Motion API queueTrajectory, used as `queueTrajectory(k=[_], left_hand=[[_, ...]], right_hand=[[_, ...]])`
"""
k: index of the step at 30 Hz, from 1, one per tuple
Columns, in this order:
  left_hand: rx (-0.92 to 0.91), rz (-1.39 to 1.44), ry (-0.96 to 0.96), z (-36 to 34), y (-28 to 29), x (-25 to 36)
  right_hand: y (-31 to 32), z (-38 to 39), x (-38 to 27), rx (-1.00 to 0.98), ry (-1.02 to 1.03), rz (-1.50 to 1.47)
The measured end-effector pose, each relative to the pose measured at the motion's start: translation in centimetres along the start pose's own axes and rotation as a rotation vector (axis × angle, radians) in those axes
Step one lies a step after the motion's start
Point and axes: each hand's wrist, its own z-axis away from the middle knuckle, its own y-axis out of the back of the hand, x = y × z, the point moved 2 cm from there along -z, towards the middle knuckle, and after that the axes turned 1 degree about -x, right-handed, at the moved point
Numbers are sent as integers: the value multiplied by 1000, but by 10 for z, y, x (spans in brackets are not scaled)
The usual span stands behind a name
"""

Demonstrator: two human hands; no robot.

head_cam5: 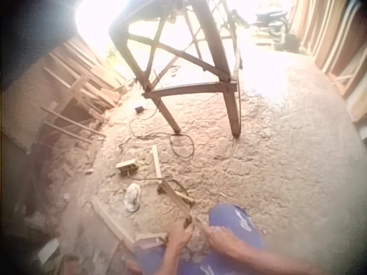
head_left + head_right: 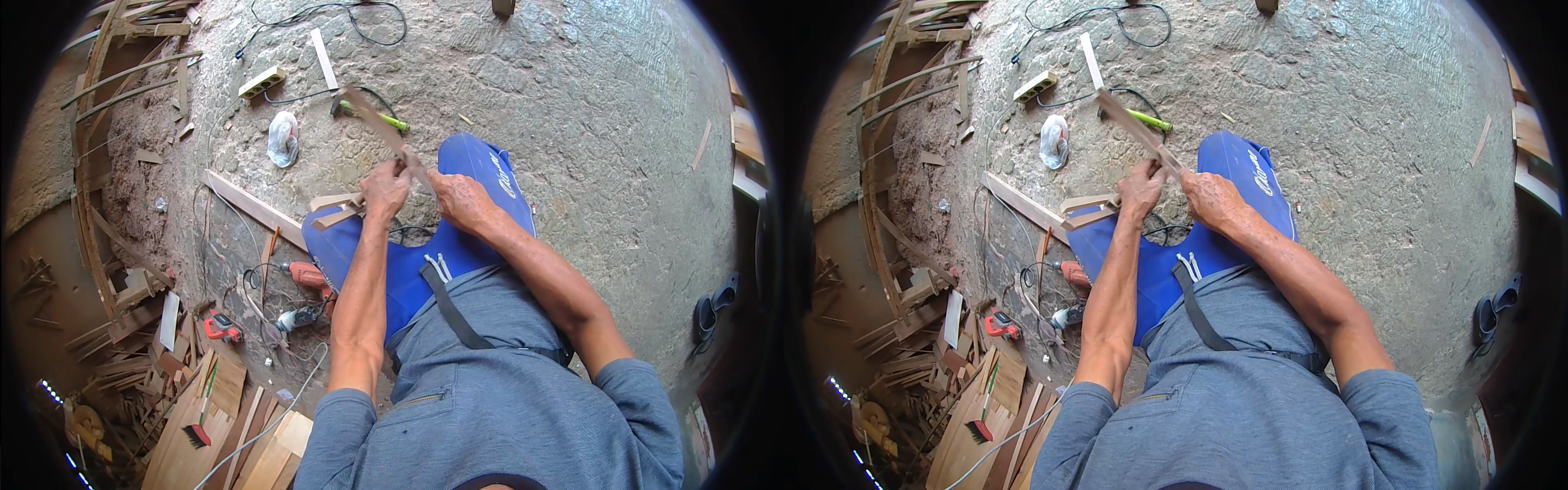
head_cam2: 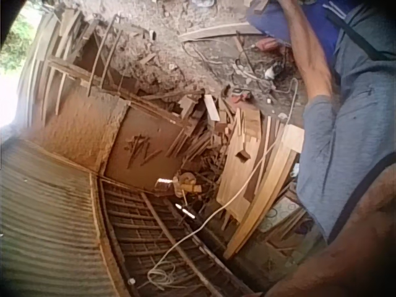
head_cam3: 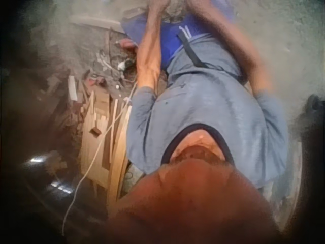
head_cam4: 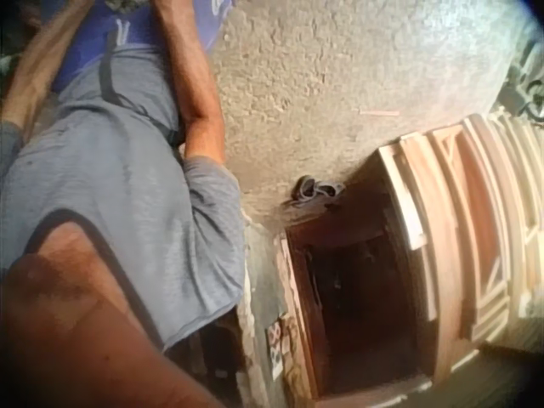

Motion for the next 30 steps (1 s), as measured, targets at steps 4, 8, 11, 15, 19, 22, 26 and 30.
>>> queueTrajectory(k=[4, 8, 11, 15, 19, 22, 26, 30], left_hand=[[80, -188, -108, 3, -8, 9], [-35, -156, -36, 4, -14, 12], [11, -276, -39, 4, -15, 13], [-6, -245, -27, -8, -20, 13], [-3, -289, -27, -7, -20, 10], [9, -270, -22, -5, -13, 10], [0, -173, 39, -2, 2, 10], [31, -174, 109, -2, 14, 6]], right_hand=[[-11, -14, 10, -35, -14, 50], [-16, -38, 13, -54, -54, 86], [-15, -42, 9, -16, -41, 25], [-5, -10, 14, -95, -160, 93], [1, 2, 7, -76, -136, 80], [1, 1, 1, -25, -127, 50], [1, -4, -5, -21, -110, 60], [6, -6, -16, 9, -24, 48]])
